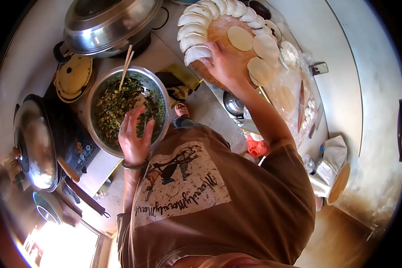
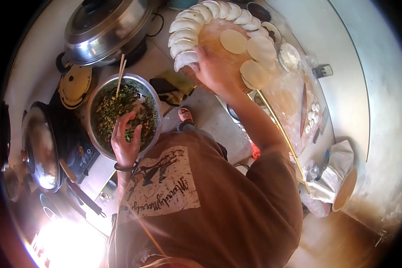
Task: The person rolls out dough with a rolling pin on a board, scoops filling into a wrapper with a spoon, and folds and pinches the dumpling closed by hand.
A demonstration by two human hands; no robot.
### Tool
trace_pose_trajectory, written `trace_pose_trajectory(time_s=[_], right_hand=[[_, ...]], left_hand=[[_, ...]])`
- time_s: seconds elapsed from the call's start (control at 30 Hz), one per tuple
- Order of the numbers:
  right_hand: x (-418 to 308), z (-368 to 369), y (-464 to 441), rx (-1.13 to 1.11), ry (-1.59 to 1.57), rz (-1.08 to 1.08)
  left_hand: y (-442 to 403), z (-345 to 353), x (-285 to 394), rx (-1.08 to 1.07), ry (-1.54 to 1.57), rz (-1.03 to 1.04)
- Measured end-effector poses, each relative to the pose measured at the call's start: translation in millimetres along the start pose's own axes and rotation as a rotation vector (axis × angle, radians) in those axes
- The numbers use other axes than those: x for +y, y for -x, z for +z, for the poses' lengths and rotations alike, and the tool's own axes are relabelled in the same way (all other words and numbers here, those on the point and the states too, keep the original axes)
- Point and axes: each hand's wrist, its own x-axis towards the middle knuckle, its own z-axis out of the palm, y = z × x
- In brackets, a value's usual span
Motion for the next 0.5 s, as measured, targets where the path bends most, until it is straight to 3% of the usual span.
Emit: trace_pose_trajectory(time_s=[0.13, 0.23, 0.33, 0.43, 0.5], right_hand=[[10, -4, 6, 0.074, -0.041, -0.087], [48, -22, 15, 0.191, -0.087, -0.028], [98, -58, 34, 0.064, 0.060, 0.319], [144, -72, 41, -0.087, 0.206, 0.459], [150, -70, 32, -0.109, 0.179, 0.434]], left_hand=[[-4, 4, -1, -0.012, 0.001, 0.060], [-5, 4, 0, -0.019, 0.003, 0.056], [-4, 2, -1, -0.045, 0.007, 0.042], [-6, 4, -1, -0.063, 0.021, 0.034], [-7, 7, -2, -0.075, 0.025, 0.055]])
